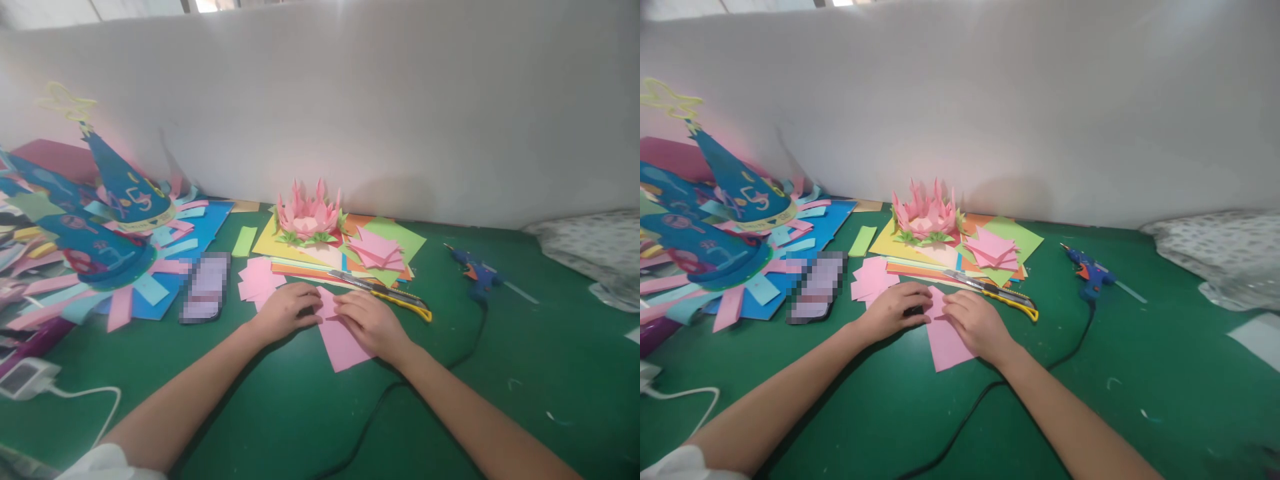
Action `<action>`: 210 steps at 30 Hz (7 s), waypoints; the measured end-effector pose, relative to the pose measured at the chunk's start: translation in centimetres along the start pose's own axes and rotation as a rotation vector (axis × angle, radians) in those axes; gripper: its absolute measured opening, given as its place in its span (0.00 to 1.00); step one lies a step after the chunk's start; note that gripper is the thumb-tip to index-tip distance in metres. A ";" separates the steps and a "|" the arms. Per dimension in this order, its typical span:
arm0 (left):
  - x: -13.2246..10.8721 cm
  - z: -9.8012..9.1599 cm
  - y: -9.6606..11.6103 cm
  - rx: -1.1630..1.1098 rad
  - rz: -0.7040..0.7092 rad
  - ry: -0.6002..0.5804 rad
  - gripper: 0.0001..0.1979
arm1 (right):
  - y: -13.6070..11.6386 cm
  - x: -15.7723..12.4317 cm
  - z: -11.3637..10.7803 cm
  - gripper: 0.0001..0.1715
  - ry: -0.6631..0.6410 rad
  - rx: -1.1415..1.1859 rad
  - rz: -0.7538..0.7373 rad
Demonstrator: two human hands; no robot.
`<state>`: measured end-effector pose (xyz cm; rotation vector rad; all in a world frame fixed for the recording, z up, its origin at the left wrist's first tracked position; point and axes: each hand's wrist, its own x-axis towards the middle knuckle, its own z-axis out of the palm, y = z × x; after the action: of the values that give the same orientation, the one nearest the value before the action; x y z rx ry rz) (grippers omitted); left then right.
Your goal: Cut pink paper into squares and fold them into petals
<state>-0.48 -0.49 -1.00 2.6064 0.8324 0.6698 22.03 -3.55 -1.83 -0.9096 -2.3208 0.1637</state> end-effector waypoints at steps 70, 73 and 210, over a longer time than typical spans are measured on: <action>-0.2 -0.4 -0.1 0.003 -0.086 0.024 0.09 | 0.4 -0.4 -0.2 0.17 -0.262 0.009 -0.276; -0.2 -0.3 -0.2 -0.013 -0.084 0.057 0.09 | 0.4 -0.4 -0.2 0.16 -0.268 0.016 -0.278; -0.9 0.0 2.4 0.213 -0.247 -0.110 0.41 | -1.0 0.8 -0.6 0.16 -0.286 -0.101 -0.029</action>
<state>-0.01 -2.89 -0.22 2.6310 1.2226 0.3834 21.39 -3.82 -0.67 -0.9537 -2.6253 0.1748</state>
